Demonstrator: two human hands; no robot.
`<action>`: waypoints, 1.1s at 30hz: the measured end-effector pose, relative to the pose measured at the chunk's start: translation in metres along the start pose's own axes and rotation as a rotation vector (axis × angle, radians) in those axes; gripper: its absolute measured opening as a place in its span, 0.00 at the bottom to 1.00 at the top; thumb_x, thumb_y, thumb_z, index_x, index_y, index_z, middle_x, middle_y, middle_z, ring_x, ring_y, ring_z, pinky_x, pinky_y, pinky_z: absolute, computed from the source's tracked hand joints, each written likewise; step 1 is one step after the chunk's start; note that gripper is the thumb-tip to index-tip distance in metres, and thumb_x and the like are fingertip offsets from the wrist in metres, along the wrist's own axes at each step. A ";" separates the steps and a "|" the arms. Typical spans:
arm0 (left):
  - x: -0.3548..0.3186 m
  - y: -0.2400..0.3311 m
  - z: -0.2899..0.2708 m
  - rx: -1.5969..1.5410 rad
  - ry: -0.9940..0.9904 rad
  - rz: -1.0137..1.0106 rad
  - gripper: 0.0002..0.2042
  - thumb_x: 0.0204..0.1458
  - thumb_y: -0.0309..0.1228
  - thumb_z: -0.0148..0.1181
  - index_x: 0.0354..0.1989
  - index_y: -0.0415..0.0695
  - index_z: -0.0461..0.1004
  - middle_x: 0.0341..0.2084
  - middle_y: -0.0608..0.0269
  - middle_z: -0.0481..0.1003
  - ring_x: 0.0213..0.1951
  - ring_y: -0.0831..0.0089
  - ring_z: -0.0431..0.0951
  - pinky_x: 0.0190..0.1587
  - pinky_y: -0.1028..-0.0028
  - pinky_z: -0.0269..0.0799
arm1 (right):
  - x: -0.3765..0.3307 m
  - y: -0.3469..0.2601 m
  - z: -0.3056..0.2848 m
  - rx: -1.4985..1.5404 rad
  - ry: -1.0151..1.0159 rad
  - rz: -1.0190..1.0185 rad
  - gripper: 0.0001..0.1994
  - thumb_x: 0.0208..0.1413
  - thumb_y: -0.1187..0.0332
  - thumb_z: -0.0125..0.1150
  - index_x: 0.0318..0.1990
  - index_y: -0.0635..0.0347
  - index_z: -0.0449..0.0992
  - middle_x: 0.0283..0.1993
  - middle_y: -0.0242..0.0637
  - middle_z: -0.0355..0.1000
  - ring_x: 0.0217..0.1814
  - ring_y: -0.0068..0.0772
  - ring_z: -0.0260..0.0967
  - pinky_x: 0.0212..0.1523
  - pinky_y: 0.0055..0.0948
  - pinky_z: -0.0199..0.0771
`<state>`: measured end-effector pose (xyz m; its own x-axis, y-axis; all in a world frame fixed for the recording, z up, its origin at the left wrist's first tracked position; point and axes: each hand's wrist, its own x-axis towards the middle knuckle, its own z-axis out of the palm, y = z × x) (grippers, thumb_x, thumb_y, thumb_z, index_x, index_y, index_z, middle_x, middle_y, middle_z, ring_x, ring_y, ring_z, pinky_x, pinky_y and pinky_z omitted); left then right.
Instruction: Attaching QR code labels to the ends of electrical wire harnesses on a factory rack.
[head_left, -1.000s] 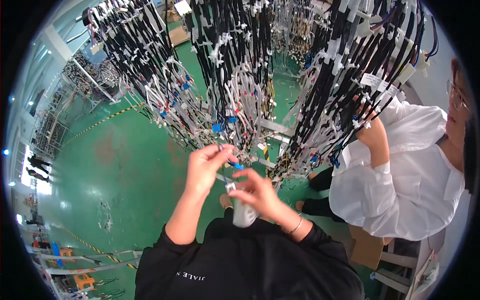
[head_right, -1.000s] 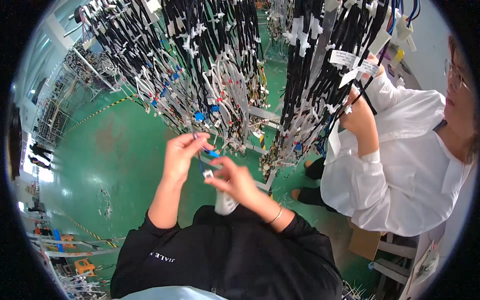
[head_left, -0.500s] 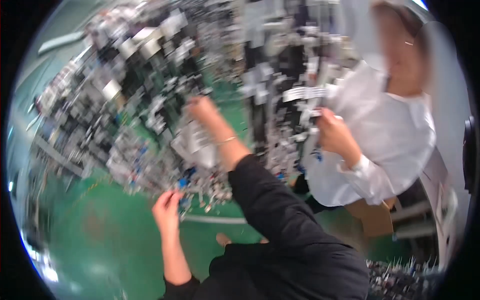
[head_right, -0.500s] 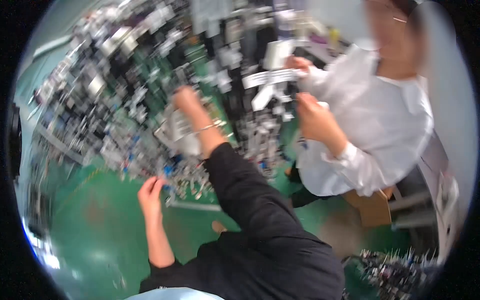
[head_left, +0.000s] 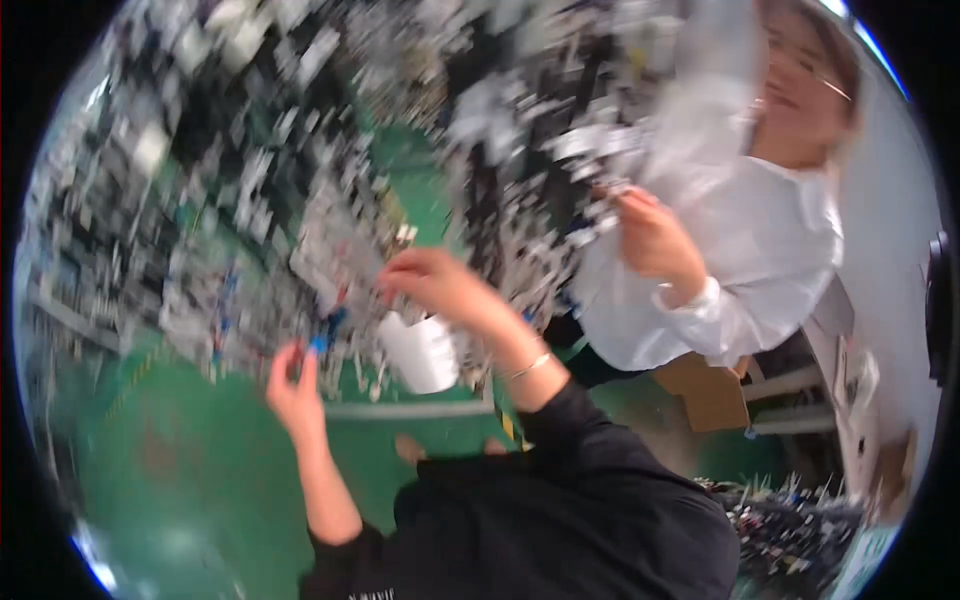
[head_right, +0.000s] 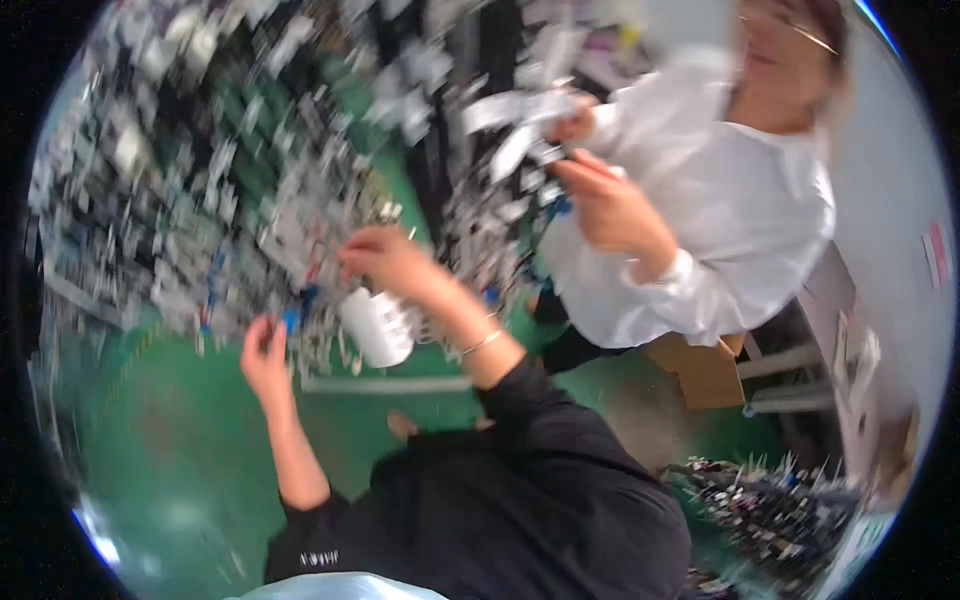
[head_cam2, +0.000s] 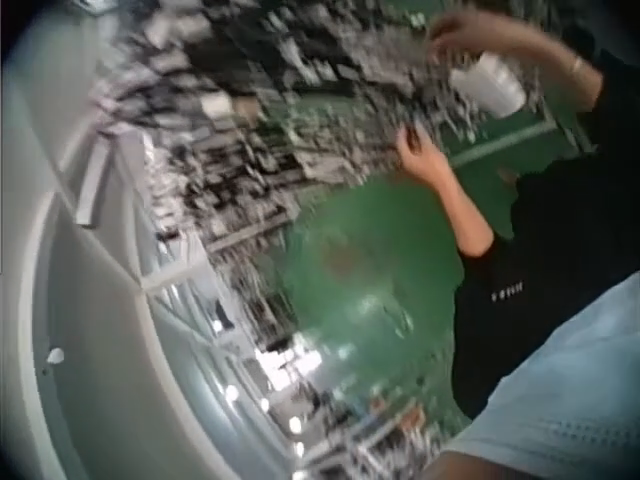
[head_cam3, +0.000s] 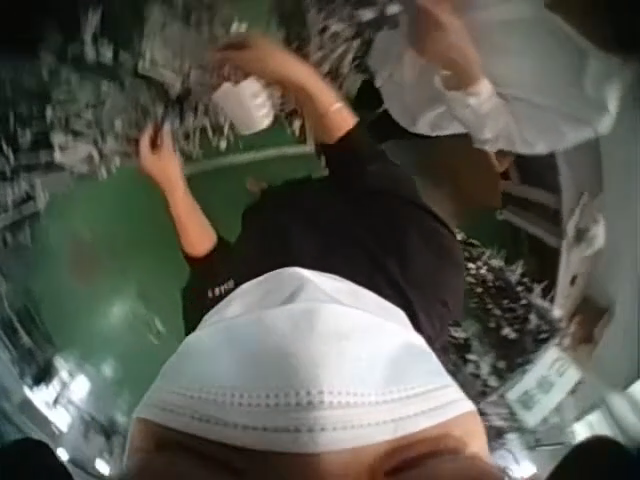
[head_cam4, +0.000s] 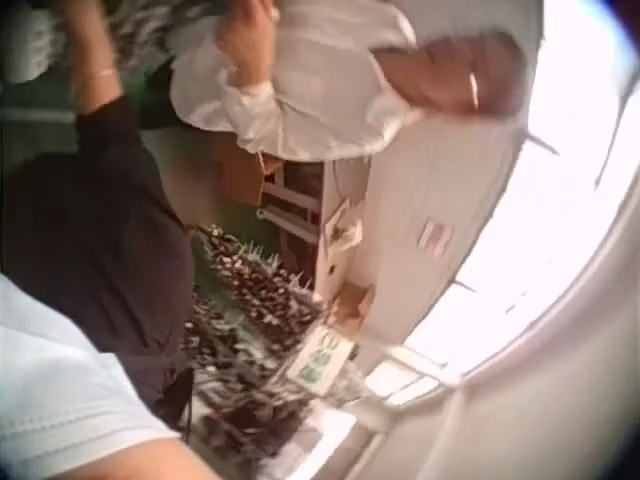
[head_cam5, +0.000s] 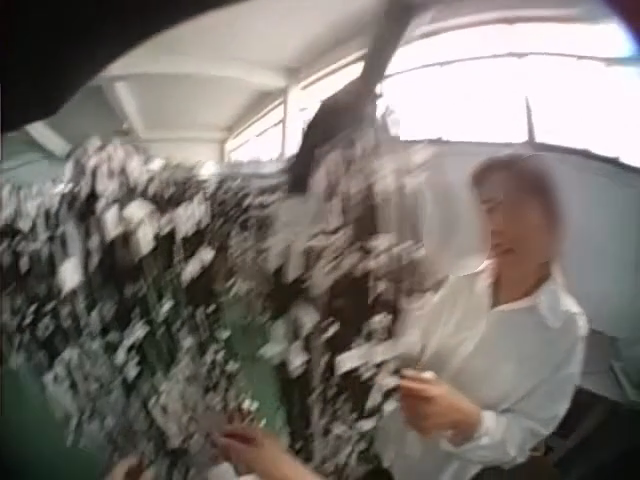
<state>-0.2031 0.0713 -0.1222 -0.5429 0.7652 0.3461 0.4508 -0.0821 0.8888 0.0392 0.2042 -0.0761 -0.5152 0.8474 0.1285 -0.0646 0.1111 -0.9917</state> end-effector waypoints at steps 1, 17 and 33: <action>0.000 -0.003 0.009 -0.065 0.035 0.034 0.12 0.52 0.27 0.65 0.44 0.37 0.78 0.37 0.63 0.79 0.40 0.75 0.76 0.48 0.73 0.70 | -0.021 -0.027 -0.006 0.166 -0.103 0.198 0.10 0.60 0.67 0.57 0.39 0.64 0.78 0.34 0.31 0.78 0.21 0.12 0.59 0.23 0.18 0.59; -0.058 0.057 0.050 -0.557 -0.376 -0.178 0.25 0.54 0.24 0.60 0.61 0.44 0.61 0.55 0.58 0.69 0.54 0.69 0.70 0.53 0.70 0.66 | -0.082 -0.033 -0.003 0.914 -0.468 0.371 0.21 0.60 0.77 0.45 0.61 0.74 0.60 0.60 0.63 0.65 0.08 0.07 0.47 0.09 0.09 0.48; -0.080 0.107 0.044 -0.953 -0.612 -0.631 0.10 0.59 0.26 0.56 0.47 0.36 0.70 0.40 0.50 0.79 0.41 0.65 0.81 0.44 0.70 0.75 | -0.097 -0.044 -0.010 0.477 -0.049 0.313 0.21 0.59 0.71 0.58 0.58 0.67 0.65 0.55 0.40 0.71 0.16 0.06 0.48 0.16 0.12 0.46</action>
<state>-0.0802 0.0299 -0.0675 0.0485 0.9832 -0.1760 -0.5791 0.1712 0.7971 0.1004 0.1225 -0.0446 -0.6099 0.7760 -0.1605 -0.2751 -0.3973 -0.8755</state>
